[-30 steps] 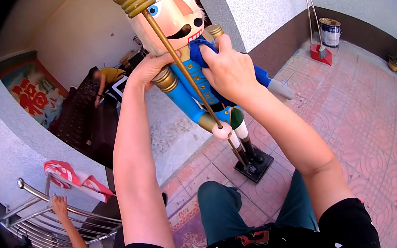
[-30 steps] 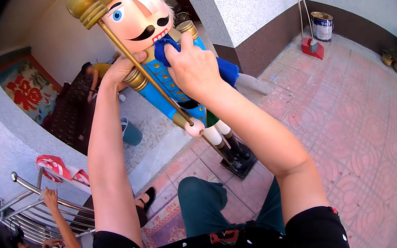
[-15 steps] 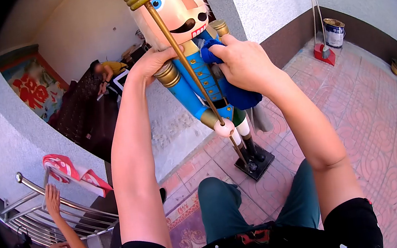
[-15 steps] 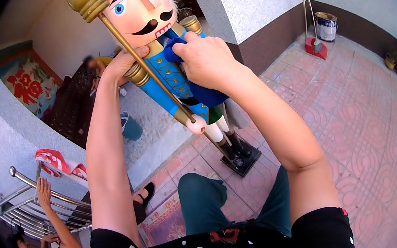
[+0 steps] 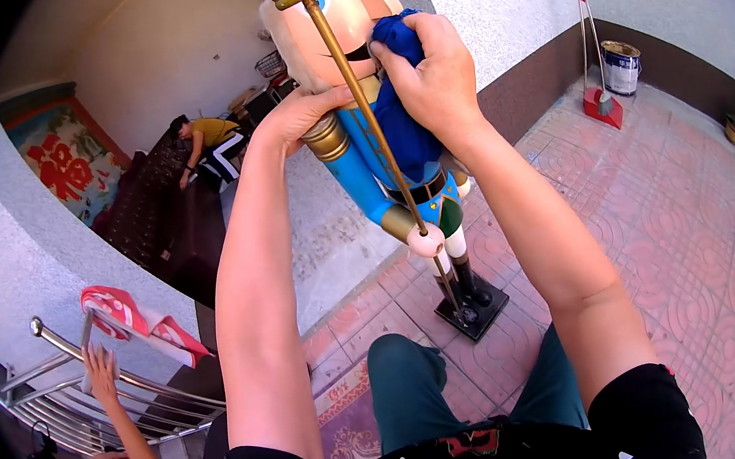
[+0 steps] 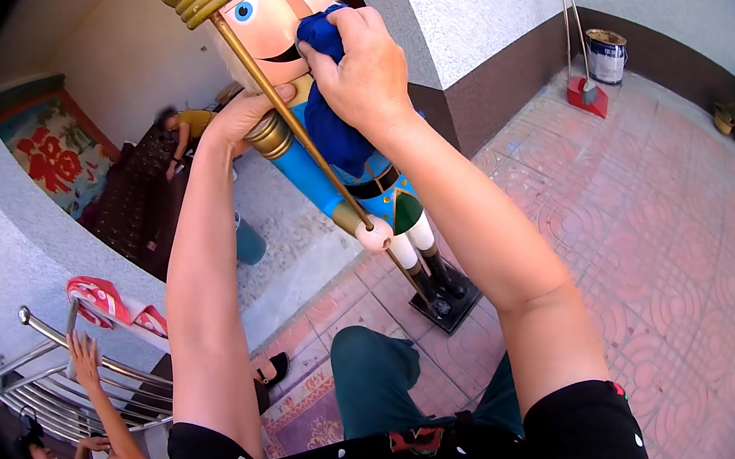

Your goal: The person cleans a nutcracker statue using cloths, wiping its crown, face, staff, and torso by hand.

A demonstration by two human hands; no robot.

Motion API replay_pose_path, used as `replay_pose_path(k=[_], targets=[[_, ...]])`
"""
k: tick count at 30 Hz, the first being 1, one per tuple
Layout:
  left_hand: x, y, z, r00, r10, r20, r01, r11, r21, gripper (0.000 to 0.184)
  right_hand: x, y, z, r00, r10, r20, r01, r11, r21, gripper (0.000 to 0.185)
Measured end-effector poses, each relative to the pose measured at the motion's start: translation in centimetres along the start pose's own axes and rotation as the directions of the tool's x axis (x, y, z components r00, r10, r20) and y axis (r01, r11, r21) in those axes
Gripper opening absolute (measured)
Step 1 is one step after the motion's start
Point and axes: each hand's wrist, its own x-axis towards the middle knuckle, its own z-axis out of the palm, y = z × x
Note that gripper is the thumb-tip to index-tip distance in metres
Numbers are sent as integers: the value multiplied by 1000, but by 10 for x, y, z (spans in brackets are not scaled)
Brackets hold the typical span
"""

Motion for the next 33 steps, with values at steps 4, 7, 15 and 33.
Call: replay_pose_path(k=[4, 7, 15, 33], targets=[[1, -1, -1, 999, -43, 14, 43, 999, -20, 59, 16, 27, 6, 892, 439, 105, -451, 850, 273, 27], [1, 0, -4, 998, -58, 0, 58, 998, 1, 57, 13, 20, 6, 948, 310, 72, -318, 923, 217, 25], [-13, 4, 2, 998, 44, -34, -43, 998, 35, 55, -2, 12, 25, 948, 317, 10, -304, 901, 311, 24], [-6, 6, 8, 996, -90, -28, 94, 984, 151, 48, 70, -64, -22, 987, -163, 8, 164, 986, -15, 28]])
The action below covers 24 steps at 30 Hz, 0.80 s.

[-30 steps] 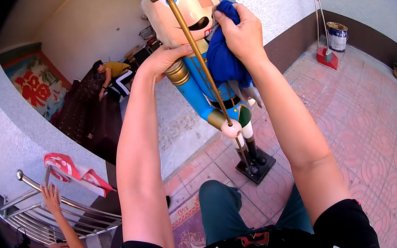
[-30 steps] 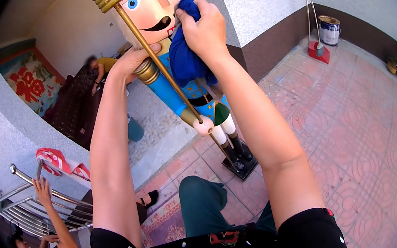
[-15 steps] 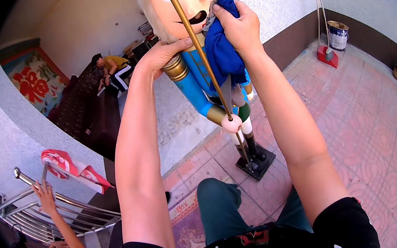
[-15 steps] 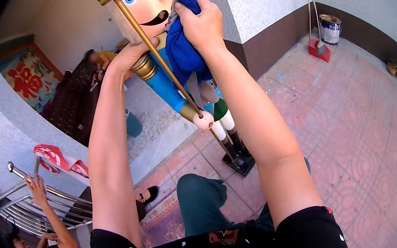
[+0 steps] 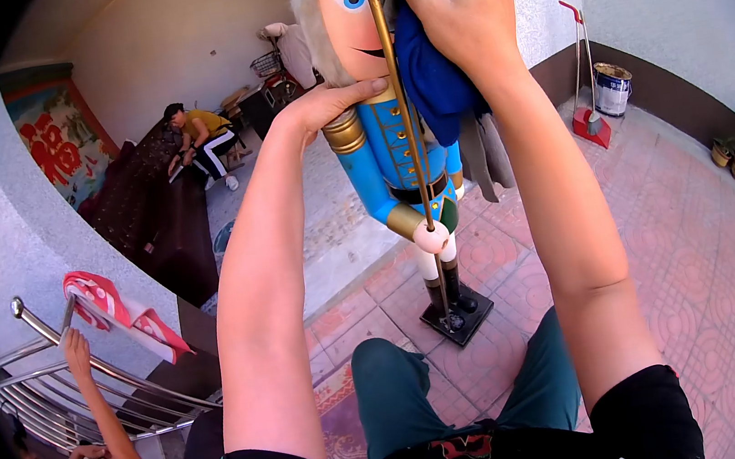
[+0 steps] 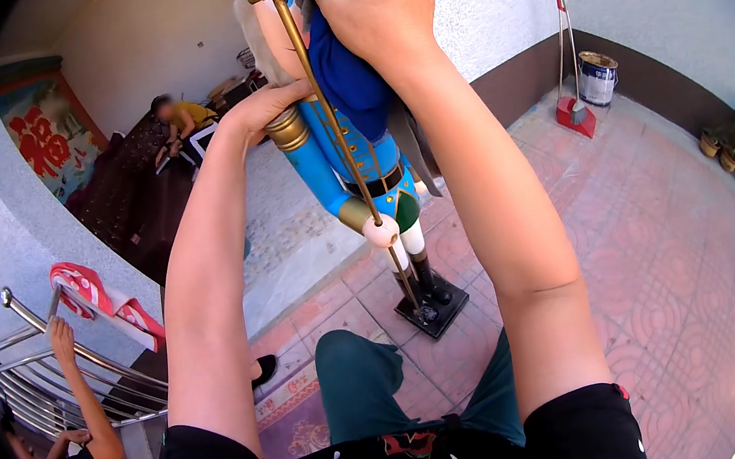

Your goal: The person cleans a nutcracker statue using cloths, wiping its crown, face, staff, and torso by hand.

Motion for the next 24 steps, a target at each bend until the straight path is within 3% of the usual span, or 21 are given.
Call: replay_pose_path(k=[1, 3, 4, 5, 7, 10, 12, 15, 16, 17, 19, 21, 24], targets=[[-3, 2, 2, 1000, 26, 7, -26, 1000, -16, 47, 5, 6, 6, 1000, -3, 1, 3, 1000, -1, 28], [-5, 2, 2, 998, 58, 13, -58, 998, -32, 45, 14, 15, 18, 998, 48, 31, -38, 960, -276, 22], [-3, 0, 1, 997, 65, 52, -63, 998, -32, 57, 20, 20, 17, 982, 145, 119, -104, 949, -298, 20], [0, 0, -1, 993, 72, 93, -69, 997, -33, 69, 22, 24, 14, 984, 137, 117, -96, 948, -302, 20], [-2, 1, 0, 987, 108, 118, -101, 993, -63, 72, 19, 37, 8, 958, 232, 169, -196, 959, -203, 36], [3, -3, -1, 992, 72, 102, -68, 997, -40, 70, -7, 44, -2, 962, 232, 143, -217, 970, -114, 40], [-2, -3, 2, 996, 83, 35, -81, 995, -56, 47, -29, 44, -12, 908, 342, 241, -328, 940, -95, 34], [-10, 1, 1, 998, 40, 57, -34, 994, -100, 47, -65, 62, -11, 816, 453, 360, -478, 878, -19, 31], [-5, -3, -5, 992, 16, 122, -2, 994, -107, 71, -72, 63, -10, 805, 483, 344, -529, 847, 51, 28], [-4, -5, -6, 993, 20, 115, -7, 994, -109, 71, -72, 66, -10, 808, 476, 347, -524, 850, 54, 28], [-4, -5, -7, 995, -2, 99, 14, 992, -122, 73, -64, 60, -15, 802, 565, 194, -597, 764, 244, 27], [-7, -4, -8, 995, -2, 99, 14, 993, -117, 75, -44, 57, -16, 826, 554, 103, -541, 728, 420, 28], [-2, -10, -12, 993, 14, 113, 1, 991, -132, 76, -6, 54, -13, 921, 388, -30, -360, 878, 316, 27]])
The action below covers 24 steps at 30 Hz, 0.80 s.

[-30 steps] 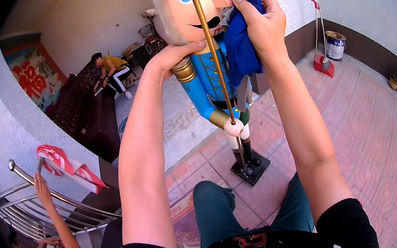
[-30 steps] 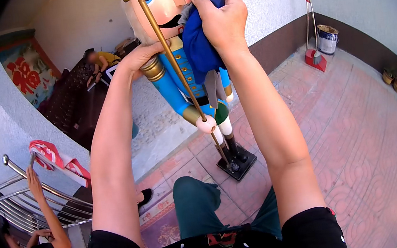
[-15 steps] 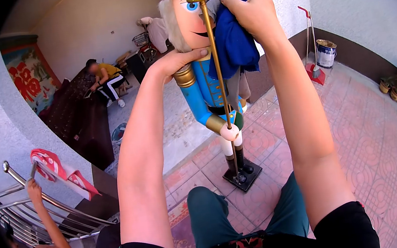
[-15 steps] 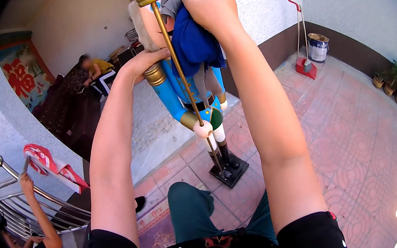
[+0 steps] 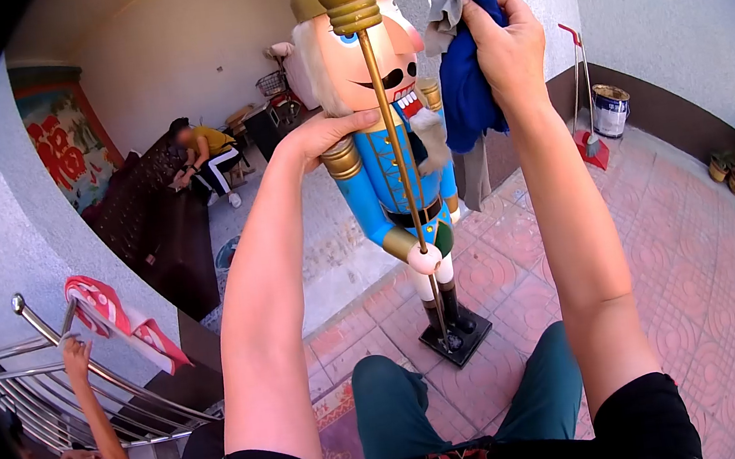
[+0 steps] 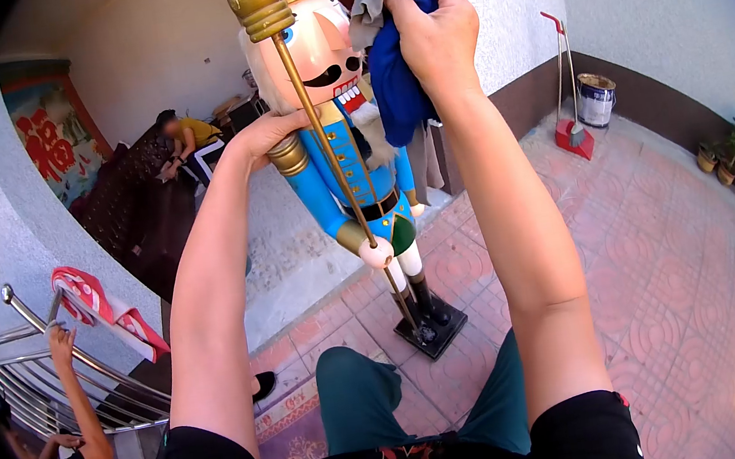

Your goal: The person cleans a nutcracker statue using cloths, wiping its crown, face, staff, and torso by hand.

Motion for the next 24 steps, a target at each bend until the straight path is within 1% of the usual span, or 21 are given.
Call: replay_pose_path(k=[1, 2, 3, 5, 7, 8, 9, 11, 12, 13, 14, 15, 17, 18, 19, 21, 22, 23, 24], targets=[[1, 0, 0, 1000, 5, -4, -5, 1000, 0, 76, 11, -9, 8, 995, -103, 6, 103, 993, -53, 25], [2, -1, 0, 1000, 9, 1, -8, 1000, -5, 76, 19, -19, 16, 989, -146, 23, 148, 985, -84, 26], [2, -1, 1, 1000, 10, 5, -10, 1000, -11, 75, 30, -21, 27, 980, -196, 41, 199, 974, -108, 32], [1, 1, 5, 999, -11, -30, 11, 1000, 4, 73, 36, -38, 49, 978, -162, 133, 185, 964, -193, 18], [-6, 6, 12, 994, 35, -102, -34, 999, 14, 54, 39, -21, 62, 937, -269, 224, 343, 833, -433, 39], [-8, 9, 13, 996, 34, -87, -32, 999, 17, 56, 34, -16, 61, 930, -300, 210, 365, 816, -448, 42], [-6, 8, 11, 995, 43, -90, -42, 999, 15, 56, 31, -14, 60, 933, -264, 245, 357, 773, -525, 40], [-1, 2, 5, 995, 102, 16, -102, 995, -5, 69, 24, -8, 52, 924, -196, 328, 352, 769, -534, 34], [-7, 7, 8, 998, 55, -16, -55, 998, 12, 67, 25, -11, 48, 924, -193, 330, 351, 769, -534, 34], [-8, 9, 9, 998, 54, -18, -54, 998, 9, 67, 29, -15, 46, 912, -157, 379, 351, 776, -524, 36], [-10, 10, 11, 997, 66, -37, -66, 998, -2, 62, 29, -18, 46, 895, -121, 428, 351, 783, -513, 39], [-12, 9, 13, 995, 76, -57, -77, 997, -17, 56, 26, -19, 48, 891, -117, 438, 355, 783, -512, 39], [-13, 8, 14, 994, 81, -71, -84, 996, -37, 56, 20, -19, 51, 888, -178, 424, 430, 652, -625, 44], [-12, 7, 14, 993, 84, -81, -88, 995, -46, 56, 20, -15, 50, 881, -159, 446, 434, 647, -627, 49], [-11, 6, 13, 993, 82, -86, -87, 994, -59, 56, 23, -11, 46, 875, -155, 458, 441, 645, -624, 49], [-9, 3, 9, 996, 46, -77, -52, 995, -85, 66, 27, -9, 39, 859, -9, 513, 319, 792, -521, 52], [-6, 0, 7, 995, 67, -77, -75, 992, -105, 67, 28, -10, 36, 844, 23, 536, 293, 817, -496, 56], [-4, -1, 6, 995, 67, -77, -75, 991, -114, 67, 29, -11, 36, 840, 26, 542, 296, 815, -498, 56], [-3, -2, 6, 989, 93, -111, -105, 989, -108, 67, 31, -12, 36, 828, 34, 560, 310, 805, -507, 56]])
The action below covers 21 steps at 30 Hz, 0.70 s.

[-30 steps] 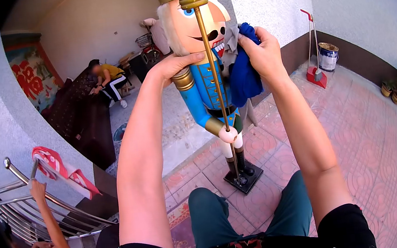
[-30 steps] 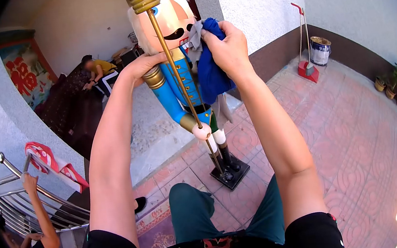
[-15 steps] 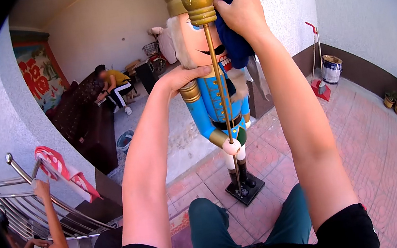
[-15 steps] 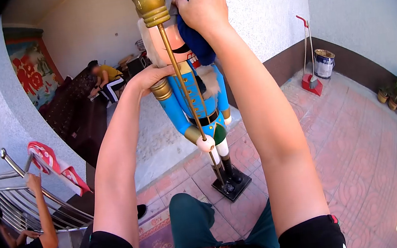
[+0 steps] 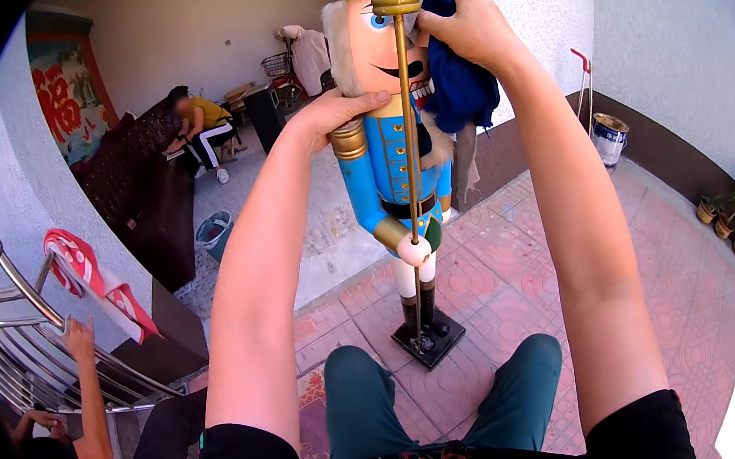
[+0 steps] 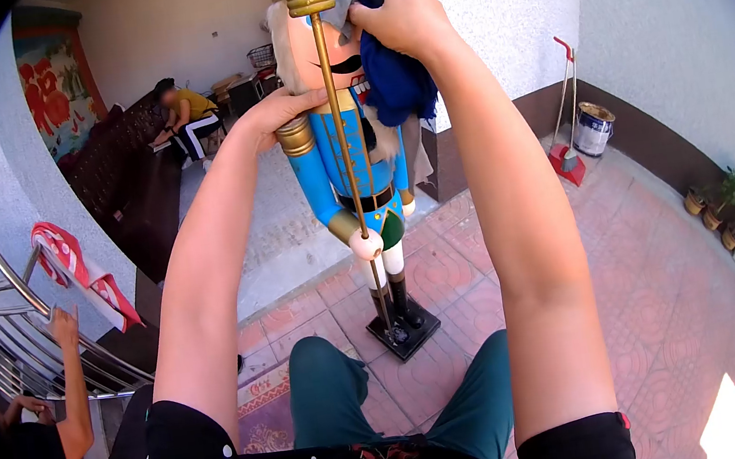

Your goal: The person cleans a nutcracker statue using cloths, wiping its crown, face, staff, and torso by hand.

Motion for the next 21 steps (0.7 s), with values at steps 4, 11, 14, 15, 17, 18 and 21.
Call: replay_pose_path(k=[4, 11, 14, 15, 17, 18, 21], targets=[[-6, -4, 6, 976, 130, -175, -113, 988, 102, 71, 4, 6, -2, 998, -34, 51, 33, 999, 12, 55], [-13, -32, 36, 729, 462, -506, -105, 805, 584, 74, -1, 11, -11, 998, -47, 49, 45, 998, 53, 53], [-14, -34, 40, 716, 513, -473, -157, 779, 607, 69, -4, 17, -13, 999, -34, -7, 34, 999, -3, 50], [-16, -31, 37, 777, 465, -424, -145, 788, 598, 68, -6, 15, -16, 999, -31, -22, 30, 999, -16, 50], [-23, -25, 33, 810, 445, -383, -162, 796, 583, 66, -9, 14, -14, 1000, 3, -18, -4, 1000, -4, 50], [-24, -21, 32, 838, 427, -338, -179, 802, 570, 65, -10, 9, -16, 999, 37, -18, -37, 999, 12, 50], [-14, -38, 23, 791, 528, -309, -338, 798, 499, 45, -14, -6, -20, 999, 37, -4, -37, 999, -4, 51]])
